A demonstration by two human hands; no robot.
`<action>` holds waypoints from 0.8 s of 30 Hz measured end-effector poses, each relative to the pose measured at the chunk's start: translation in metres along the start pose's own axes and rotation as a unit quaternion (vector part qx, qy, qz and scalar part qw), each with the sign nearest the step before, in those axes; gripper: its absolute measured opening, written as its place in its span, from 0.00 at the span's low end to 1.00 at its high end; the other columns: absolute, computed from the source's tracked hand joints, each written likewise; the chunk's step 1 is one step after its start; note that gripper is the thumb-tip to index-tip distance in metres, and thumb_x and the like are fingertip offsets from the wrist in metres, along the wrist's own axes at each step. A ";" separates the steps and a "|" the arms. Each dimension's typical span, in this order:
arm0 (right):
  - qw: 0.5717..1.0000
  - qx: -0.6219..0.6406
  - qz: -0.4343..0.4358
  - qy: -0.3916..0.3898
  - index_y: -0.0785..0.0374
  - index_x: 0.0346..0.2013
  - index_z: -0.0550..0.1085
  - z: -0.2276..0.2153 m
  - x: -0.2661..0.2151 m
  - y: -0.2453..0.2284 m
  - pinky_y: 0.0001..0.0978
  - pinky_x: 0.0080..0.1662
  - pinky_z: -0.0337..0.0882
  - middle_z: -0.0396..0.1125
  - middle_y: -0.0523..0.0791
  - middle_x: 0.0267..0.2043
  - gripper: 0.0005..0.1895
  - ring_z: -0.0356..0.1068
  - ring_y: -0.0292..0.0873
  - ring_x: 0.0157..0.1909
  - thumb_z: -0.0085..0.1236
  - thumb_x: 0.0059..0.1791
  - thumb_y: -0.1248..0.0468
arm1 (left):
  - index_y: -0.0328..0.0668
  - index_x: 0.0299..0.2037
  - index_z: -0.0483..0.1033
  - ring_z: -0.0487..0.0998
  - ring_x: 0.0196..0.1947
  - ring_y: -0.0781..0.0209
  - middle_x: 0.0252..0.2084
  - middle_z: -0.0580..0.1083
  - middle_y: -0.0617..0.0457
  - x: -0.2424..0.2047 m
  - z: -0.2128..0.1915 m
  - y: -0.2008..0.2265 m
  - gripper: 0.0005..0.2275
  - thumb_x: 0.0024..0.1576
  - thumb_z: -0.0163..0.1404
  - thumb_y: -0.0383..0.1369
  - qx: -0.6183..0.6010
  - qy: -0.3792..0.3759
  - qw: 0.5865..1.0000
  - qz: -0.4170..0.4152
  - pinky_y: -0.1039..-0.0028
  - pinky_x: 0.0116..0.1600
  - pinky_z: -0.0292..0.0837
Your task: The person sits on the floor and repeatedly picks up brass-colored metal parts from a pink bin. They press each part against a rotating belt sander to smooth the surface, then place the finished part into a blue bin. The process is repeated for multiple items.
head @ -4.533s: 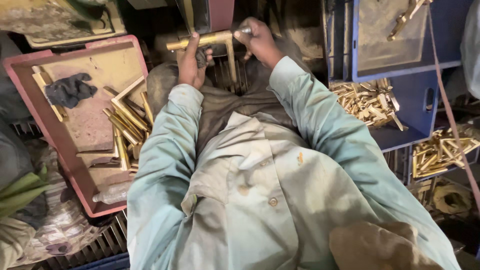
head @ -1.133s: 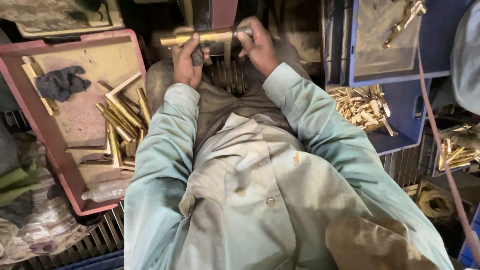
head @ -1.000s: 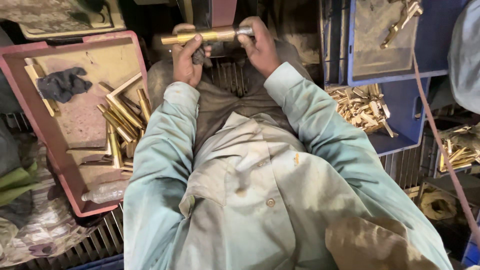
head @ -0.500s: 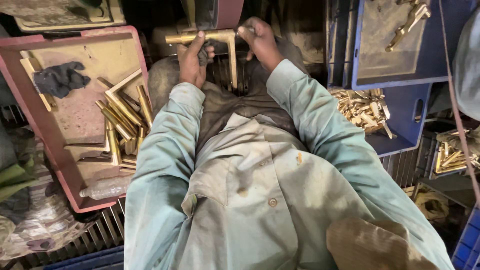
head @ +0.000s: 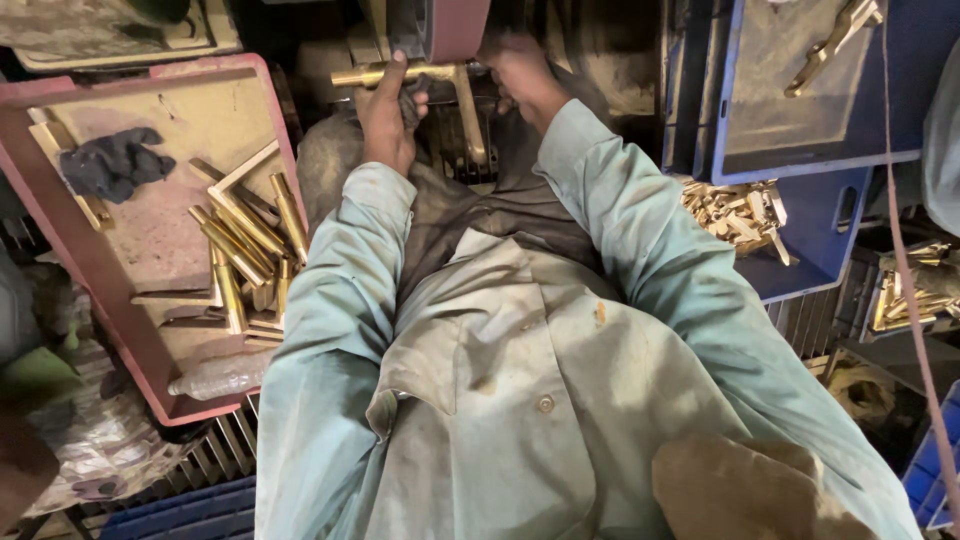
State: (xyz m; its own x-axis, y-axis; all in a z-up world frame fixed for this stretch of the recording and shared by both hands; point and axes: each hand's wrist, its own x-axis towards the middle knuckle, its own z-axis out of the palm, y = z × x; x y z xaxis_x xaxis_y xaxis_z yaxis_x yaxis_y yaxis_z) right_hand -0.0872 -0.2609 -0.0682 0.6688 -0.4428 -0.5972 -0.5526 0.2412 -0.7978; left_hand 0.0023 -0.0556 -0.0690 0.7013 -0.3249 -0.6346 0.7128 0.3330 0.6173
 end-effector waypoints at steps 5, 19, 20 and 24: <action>1.000 -0.011 -0.011 0.003 0.60 0.31 0.74 -0.001 0.013 0.006 0.32 0.17 0.63 0.60 0.39 0.19 0.14 0.56 0.35 0.14 0.62 0.50 0.52 | 0.36 0.42 0.74 0.77 0.19 0.64 0.31 0.79 0.49 0.012 0.002 -0.003 0.15 0.54 0.63 0.38 0.014 0.014 0.999 -0.025 0.76 0.21 0.72; 0.932 -0.051 -0.357 -0.036 0.63 0.49 0.68 0.003 -0.070 -0.013 0.26 0.34 0.76 0.66 0.43 0.44 0.05 0.69 0.33 0.40 0.54 0.60 0.67 | 0.37 0.53 0.67 0.80 0.31 0.57 0.40 0.76 0.46 -0.039 -0.009 0.022 0.13 0.62 0.57 0.25 -0.068 -0.228 0.967 0.088 0.70 0.35 0.78; 0.924 -0.053 -0.376 -0.035 0.63 0.50 0.68 0.004 -0.075 -0.016 0.26 0.37 0.76 0.65 0.43 0.45 0.05 0.68 0.33 0.41 0.54 0.60 0.68 | 0.39 0.53 0.67 0.80 0.32 0.57 0.41 0.76 0.46 -0.042 -0.008 0.027 0.14 0.62 0.57 0.24 -0.064 -0.251 0.960 0.108 0.70 0.37 0.79; 0.896 -0.085 -0.437 -0.011 0.62 0.53 0.68 0.007 -0.092 -0.026 0.27 0.42 0.75 0.66 0.44 0.45 0.08 0.68 0.34 0.41 0.55 0.60 0.71 | 0.42 0.54 0.66 0.79 0.38 0.56 0.43 0.75 0.47 -0.054 -0.005 0.038 0.15 0.62 0.56 0.22 -0.061 -0.302 0.942 0.135 0.68 0.42 0.79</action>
State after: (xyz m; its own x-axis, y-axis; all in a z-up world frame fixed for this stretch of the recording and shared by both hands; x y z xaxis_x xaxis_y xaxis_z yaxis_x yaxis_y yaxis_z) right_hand -0.1307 -0.2206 0.0071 0.8912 -0.3815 0.2452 0.1193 -0.3244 -0.9384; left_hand -0.0083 -0.0205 -0.0135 0.7608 -0.6463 -0.0590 0.5277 0.5632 0.6358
